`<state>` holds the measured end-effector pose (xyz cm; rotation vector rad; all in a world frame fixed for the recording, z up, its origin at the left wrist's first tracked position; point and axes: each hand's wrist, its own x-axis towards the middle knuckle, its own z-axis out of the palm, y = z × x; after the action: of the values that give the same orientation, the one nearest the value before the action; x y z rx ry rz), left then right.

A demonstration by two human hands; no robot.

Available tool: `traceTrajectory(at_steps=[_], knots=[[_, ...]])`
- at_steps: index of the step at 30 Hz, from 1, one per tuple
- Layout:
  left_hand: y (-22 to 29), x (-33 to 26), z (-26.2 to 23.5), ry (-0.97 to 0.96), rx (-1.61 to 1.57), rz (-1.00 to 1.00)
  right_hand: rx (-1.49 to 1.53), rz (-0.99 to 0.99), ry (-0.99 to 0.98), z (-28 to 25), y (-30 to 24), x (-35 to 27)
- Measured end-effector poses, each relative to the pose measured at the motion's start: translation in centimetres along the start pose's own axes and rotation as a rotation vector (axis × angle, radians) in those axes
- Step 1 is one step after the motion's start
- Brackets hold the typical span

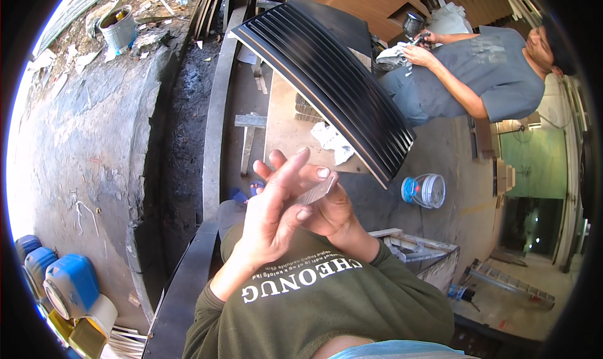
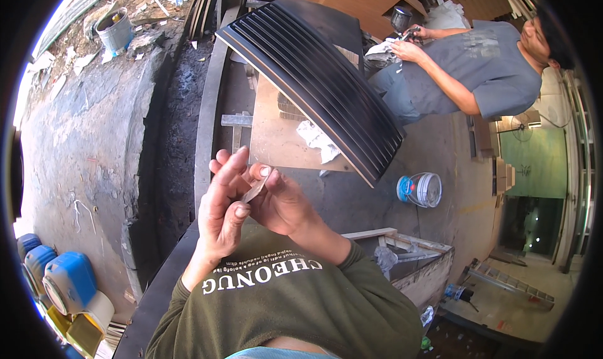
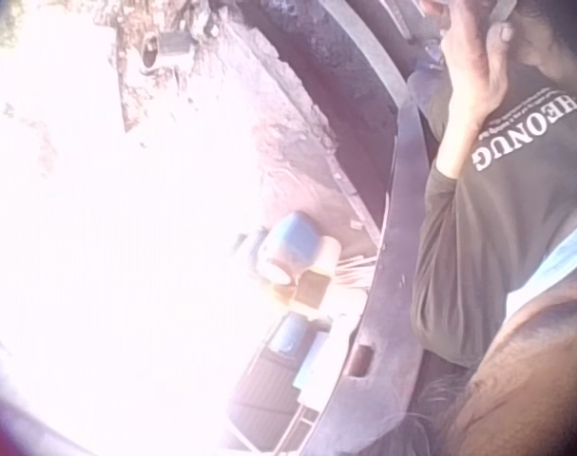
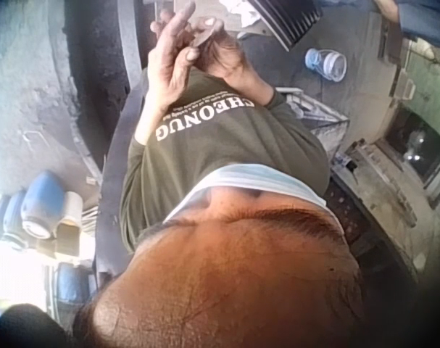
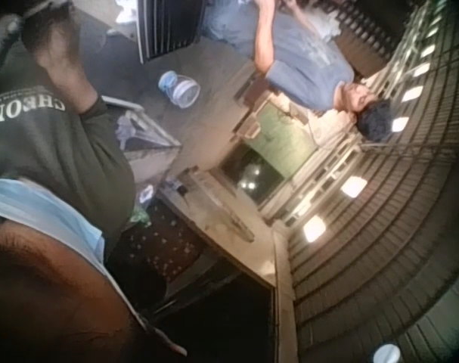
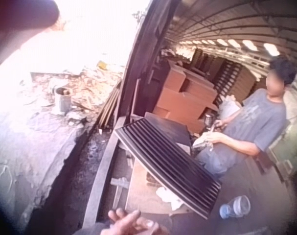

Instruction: The person handles and turns a small metal blade with their hands, then walks over to a work table, picks up a cloth rag, and unfolds it by hand.

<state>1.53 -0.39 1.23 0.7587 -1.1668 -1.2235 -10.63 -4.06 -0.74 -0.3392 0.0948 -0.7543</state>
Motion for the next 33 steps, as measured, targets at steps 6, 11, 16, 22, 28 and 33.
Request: traceTrajectory(at_steps=[6, 11, 16, 22, 28, 33], knots=[[-1.2, -0.2, 0.5, 0.048, 0.116, 0.083, -0.074, 0.005, -0.02, 0.6, 0.7, -0.5], [-0.3, 0.1, 0.8, 0.074, 0.241, 0.153, -0.121, 0.071, 0.118, 1.0, 0.6, -0.9], [0.7, 0.3, -0.2, -0.06, 0.444, 0.136, -0.102, 0.104, 0.151, 0.9, 0.2, -1.1], [1.0, 0.6, -0.2, -0.089, 0.431, 0.132, -0.067, 0.149, 0.156, 0.8, -0.1, -1.4], [0.6, 0.7, -0.3, -0.104, 0.473, 0.21, -0.055, 0.102, 0.209, 2.7, -0.8, -1.1], [1.0, 0.9, -0.8, -0.159, 0.437, 0.117, -0.04, 0.084, 0.228, 1.4, -1.9, -1.6]])
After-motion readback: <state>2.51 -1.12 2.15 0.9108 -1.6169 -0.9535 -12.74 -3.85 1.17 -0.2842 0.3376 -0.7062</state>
